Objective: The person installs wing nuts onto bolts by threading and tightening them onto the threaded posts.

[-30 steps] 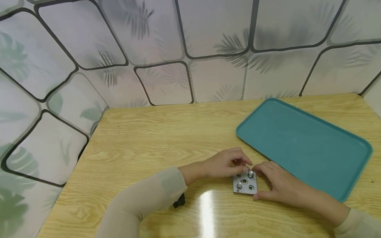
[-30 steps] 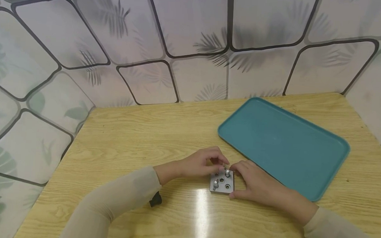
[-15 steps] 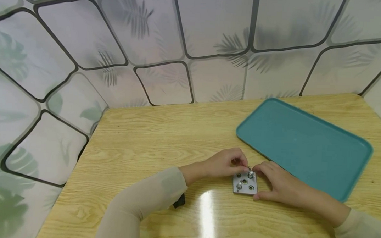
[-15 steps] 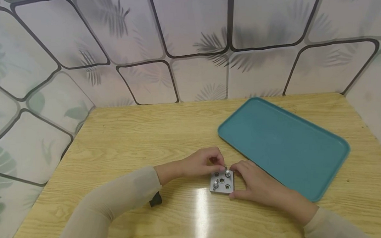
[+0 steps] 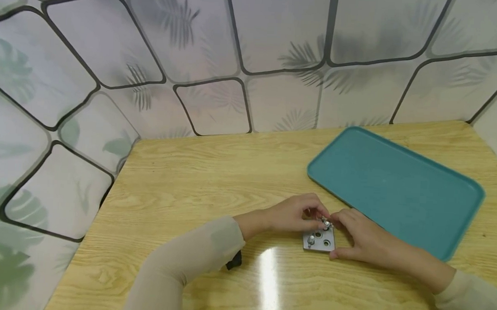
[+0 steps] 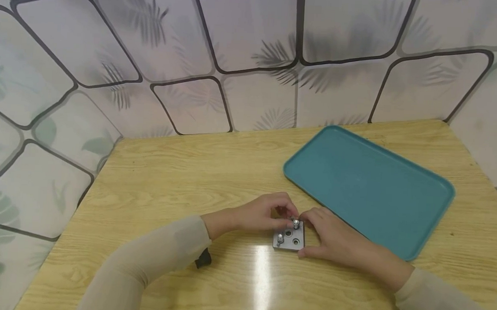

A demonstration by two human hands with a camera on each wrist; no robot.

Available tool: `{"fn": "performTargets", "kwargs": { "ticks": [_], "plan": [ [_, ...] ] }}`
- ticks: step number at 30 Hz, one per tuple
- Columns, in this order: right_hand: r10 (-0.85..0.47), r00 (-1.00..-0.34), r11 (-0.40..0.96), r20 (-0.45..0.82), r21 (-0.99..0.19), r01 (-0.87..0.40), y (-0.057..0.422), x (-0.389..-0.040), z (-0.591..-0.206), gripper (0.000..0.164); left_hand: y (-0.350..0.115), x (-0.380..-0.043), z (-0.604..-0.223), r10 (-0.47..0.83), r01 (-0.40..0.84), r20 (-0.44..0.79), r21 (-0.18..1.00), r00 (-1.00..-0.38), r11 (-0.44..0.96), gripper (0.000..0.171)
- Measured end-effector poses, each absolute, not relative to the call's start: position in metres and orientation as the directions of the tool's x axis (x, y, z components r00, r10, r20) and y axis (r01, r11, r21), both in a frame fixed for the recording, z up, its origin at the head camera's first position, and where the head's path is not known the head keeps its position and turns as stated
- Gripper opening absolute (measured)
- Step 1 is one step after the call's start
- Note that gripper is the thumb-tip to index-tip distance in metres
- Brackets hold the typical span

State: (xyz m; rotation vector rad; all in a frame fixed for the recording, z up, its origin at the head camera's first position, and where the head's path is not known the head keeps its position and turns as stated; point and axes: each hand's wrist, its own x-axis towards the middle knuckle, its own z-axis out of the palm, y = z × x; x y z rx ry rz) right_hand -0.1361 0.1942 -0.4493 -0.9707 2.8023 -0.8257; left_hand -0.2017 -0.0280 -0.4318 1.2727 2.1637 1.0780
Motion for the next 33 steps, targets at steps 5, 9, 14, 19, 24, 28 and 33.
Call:
{"fn": "performTargets", "kwargs": {
  "ticks": [5,9,14,19,24,28,33],
  "plan": [
    [-0.590,-0.802,0.659,0.097,-0.516,-0.547,0.1936,-0.1368,-0.4479,0.067,-0.0281,-0.2021,-0.4317,0.822,0.499,0.007,0.798,-0.570,0.339,0.024],
    [-0.593,-0.800,0.656,0.093,-0.520,-0.547,0.1932,-0.1371,-0.4454,0.066,-0.0284,-0.2029,-0.4325,0.798,0.463,-0.010,0.810,-0.602,0.359,0.019],
    [-0.590,-0.804,0.665,0.076,-0.520,-0.537,0.1935,-0.1373,-0.4448,0.067,-0.0281,-0.2039,-0.4321,0.773,0.471,-0.008,0.789,-0.635,0.395,0.014],
    [-0.599,-0.798,0.662,0.070,-0.518,-0.542,0.1939,-0.1374,-0.4450,0.068,-0.0286,-0.2042,-0.4319,0.784,0.490,0.013,0.787,-0.621,0.375,0.011],
    [-0.602,-0.795,0.662,0.072,-0.512,-0.547,0.1934,-0.1371,-0.4441,0.070,-0.0291,-0.2030,-0.4312,0.844,0.544,0.071,0.792,-0.532,0.276,0.016],
    [-0.607,-0.792,0.660,0.066,-0.513,-0.549,0.1934,-0.1367,-0.4438,0.069,-0.0294,-0.2012,-0.4315,0.875,0.577,0.079,0.779,-0.478,0.244,0.025],
    [-0.604,-0.794,0.659,0.075,-0.513,-0.550,0.1939,-0.1368,-0.4452,0.069,-0.0301,-0.2009,-0.4322,0.881,0.589,0.092,0.775,-0.464,0.229,0.023]
  ]
}}
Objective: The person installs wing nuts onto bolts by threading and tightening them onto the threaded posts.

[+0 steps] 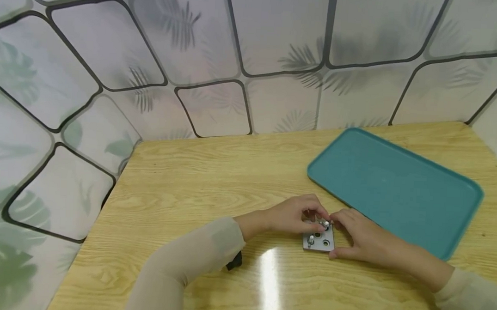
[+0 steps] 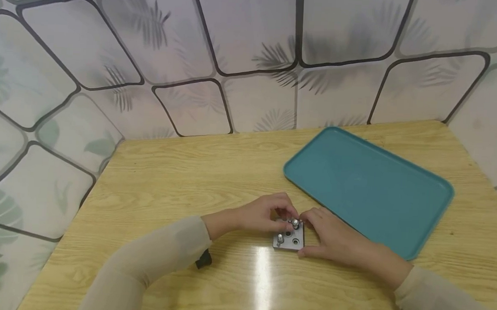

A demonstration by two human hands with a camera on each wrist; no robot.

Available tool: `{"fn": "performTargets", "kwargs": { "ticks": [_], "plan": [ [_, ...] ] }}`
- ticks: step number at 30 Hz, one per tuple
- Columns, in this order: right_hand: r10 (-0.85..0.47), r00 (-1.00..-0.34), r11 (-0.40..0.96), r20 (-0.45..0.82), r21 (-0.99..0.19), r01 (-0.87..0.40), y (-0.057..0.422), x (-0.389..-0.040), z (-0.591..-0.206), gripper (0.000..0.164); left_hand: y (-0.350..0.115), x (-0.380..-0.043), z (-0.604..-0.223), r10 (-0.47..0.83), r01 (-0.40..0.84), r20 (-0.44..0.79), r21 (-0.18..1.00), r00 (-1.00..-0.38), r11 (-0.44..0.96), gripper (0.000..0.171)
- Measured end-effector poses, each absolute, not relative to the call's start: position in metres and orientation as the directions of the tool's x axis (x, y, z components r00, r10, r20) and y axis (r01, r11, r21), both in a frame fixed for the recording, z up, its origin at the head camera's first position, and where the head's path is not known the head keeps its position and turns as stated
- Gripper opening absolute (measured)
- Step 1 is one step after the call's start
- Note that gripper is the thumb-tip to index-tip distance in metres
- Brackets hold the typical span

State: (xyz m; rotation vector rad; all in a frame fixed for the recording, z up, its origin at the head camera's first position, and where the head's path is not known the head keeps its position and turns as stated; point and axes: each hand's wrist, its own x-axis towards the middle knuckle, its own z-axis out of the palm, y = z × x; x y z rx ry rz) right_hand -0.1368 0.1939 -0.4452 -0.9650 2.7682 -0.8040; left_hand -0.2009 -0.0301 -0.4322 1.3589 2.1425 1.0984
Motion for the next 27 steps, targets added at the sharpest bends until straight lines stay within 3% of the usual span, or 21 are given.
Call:
{"fn": "performTargets", "kwargs": {
  "ticks": [12,16,27],
  "plan": [
    [-0.594,-0.799,0.665,0.088,-0.505,-0.550,0.1931,-0.1365,-0.4478,0.069,-0.0303,-0.2027,-0.4329,0.801,0.593,0.100,0.728,-0.591,0.346,0.008],
    [-0.597,-0.798,0.664,0.086,-0.506,-0.551,0.1927,-0.1364,-0.4477,0.070,-0.0309,-0.2025,-0.4331,0.818,0.601,0.115,0.736,-0.564,0.311,0.007],
    [-0.598,-0.797,0.662,0.090,-0.505,-0.554,0.1941,-0.1362,-0.4488,0.068,-0.0318,-0.2007,-0.4324,0.885,0.580,0.076,0.780,-0.460,0.234,0.025]
  ]
}}
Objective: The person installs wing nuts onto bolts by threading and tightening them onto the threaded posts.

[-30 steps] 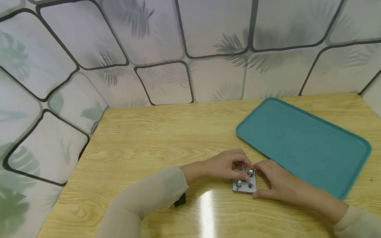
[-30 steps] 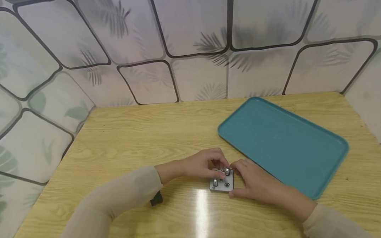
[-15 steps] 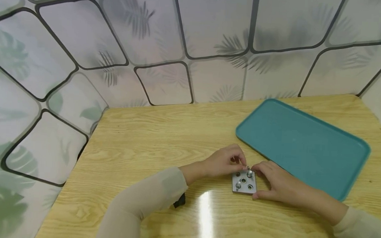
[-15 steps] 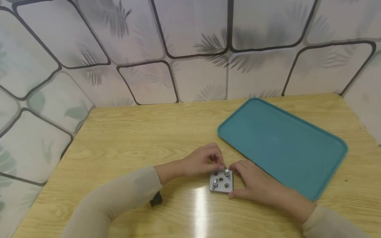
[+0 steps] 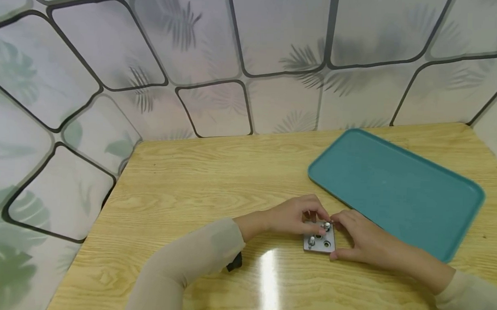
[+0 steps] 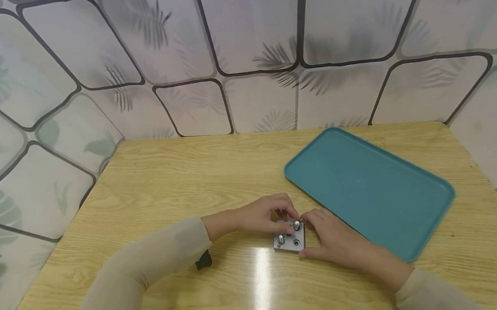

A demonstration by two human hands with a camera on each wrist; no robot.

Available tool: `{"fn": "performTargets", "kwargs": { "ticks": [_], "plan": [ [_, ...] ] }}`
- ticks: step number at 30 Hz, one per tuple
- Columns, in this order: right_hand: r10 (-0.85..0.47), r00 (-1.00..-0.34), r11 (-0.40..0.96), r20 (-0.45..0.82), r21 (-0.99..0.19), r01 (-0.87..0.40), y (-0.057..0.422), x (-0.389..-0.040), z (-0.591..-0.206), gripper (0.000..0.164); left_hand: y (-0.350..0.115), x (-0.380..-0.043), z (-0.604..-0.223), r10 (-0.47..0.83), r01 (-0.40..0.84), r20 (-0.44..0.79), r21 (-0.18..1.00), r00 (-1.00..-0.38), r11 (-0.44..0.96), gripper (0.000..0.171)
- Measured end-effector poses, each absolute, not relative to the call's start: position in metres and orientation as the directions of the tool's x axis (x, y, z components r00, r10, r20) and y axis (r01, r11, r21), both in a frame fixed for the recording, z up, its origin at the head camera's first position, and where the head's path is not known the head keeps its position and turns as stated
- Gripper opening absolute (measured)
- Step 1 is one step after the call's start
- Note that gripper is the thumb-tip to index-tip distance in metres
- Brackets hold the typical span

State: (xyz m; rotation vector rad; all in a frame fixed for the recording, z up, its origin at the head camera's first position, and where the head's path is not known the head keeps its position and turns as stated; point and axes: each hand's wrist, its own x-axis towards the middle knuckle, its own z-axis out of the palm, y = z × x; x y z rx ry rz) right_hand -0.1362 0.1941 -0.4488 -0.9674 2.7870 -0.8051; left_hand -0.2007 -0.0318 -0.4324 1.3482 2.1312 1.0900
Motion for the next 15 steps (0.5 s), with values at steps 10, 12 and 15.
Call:
{"fn": "performTargets", "kwargs": {
  "ticks": [10,12,15],
  "plan": [
    [-0.593,-0.802,0.665,0.072,-0.519,-0.538,0.1929,-0.1365,-0.4472,0.071,-0.0322,-0.2026,-0.4310,0.853,0.581,0.032,0.745,-0.521,0.327,0.019],
    [-0.594,-0.802,0.666,0.064,-0.519,-0.535,0.1930,-0.1361,-0.4466,0.072,-0.0317,-0.2021,-0.4305,0.835,0.558,0.005,0.746,-0.551,0.363,0.019],
    [-0.593,-0.802,0.667,0.071,-0.515,-0.539,0.1927,-0.1360,-0.4462,0.071,-0.0309,-0.2012,-0.4295,0.804,0.518,-0.020,0.755,-0.594,0.402,0.016]
  ]
}}
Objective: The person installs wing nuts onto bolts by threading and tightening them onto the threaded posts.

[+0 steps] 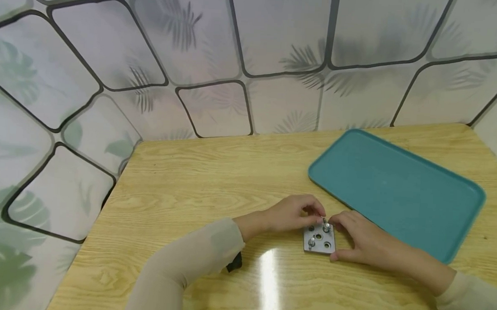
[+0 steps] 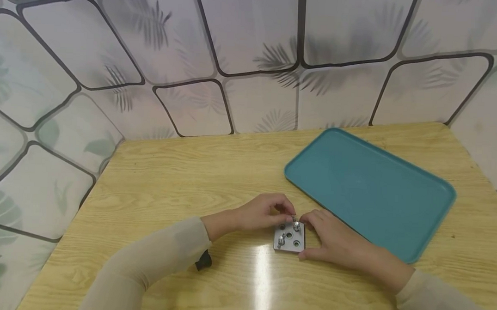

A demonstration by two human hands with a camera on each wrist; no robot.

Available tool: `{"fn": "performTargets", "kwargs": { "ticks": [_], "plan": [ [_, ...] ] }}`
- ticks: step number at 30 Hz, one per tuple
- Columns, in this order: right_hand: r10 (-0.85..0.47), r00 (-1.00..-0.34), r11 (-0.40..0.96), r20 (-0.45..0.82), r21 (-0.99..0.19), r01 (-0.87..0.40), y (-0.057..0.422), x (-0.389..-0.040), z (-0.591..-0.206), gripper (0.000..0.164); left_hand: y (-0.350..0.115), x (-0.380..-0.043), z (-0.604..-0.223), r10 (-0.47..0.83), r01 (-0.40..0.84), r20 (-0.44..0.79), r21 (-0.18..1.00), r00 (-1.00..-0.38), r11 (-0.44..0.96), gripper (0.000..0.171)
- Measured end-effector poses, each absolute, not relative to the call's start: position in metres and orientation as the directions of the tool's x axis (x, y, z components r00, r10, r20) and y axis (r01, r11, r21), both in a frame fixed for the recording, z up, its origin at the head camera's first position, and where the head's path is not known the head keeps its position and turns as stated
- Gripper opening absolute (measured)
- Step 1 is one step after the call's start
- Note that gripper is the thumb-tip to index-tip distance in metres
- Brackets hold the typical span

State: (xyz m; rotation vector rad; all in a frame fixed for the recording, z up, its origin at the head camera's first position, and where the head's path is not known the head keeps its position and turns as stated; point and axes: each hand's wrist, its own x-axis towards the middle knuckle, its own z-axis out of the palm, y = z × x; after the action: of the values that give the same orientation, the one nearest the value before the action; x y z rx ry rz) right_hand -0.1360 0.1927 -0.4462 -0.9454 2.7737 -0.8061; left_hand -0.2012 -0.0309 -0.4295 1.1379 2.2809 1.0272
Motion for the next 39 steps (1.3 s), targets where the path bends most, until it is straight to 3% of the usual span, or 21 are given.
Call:
{"fn": "performTargets", "kwargs": {
  "ticks": [5,12,18,21,30,39],
  "plan": [
    [-0.595,-0.798,0.661,0.097,-0.506,-0.554,0.1925,-0.1355,-0.4463,0.068,-0.0307,-0.2002,-0.4294,0.792,0.505,-0.026,0.758,-0.609,0.413,0.010],
    [-0.595,-0.797,0.667,0.106,-0.489,-0.563,0.1930,-0.1343,-0.4467,0.069,-0.0319,-0.2014,-0.4339,0.857,0.567,0.033,0.763,-0.514,0.310,0.018],
    [-0.597,-0.795,0.663,0.105,-0.494,-0.563,0.1927,-0.1341,-0.4465,0.068,-0.0318,-0.2014,-0.4363,0.878,0.576,0.059,0.775,-0.475,0.259,0.024],
    [-0.597,-0.795,0.663,0.105,-0.494,-0.563,0.1922,-0.1346,-0.4465,0.068,-0.0318,-0.2020,-0.4360,0.873,0.595,0.078,0.761,-0.481,0.260,0.019],
    [-0.597,-0.795,0.662,0.109,-0.493,-0.565,0.1918,-0.1359,-0.4449,0.069,-0.0312,-0.2025,-0.4332,0.800,0.523,0.035,0.773,-0.599,0.358,0.012],
    [-0.603,-0.791,0.660,0.102,-0.493,-0.567,0.1923,-0.1351,-0.4437,0.069,-0.0290,-0.2021,-0.4343,0.857,0.530,0.008,0.789,-0.515,0.311,0.019]
  ]
}}
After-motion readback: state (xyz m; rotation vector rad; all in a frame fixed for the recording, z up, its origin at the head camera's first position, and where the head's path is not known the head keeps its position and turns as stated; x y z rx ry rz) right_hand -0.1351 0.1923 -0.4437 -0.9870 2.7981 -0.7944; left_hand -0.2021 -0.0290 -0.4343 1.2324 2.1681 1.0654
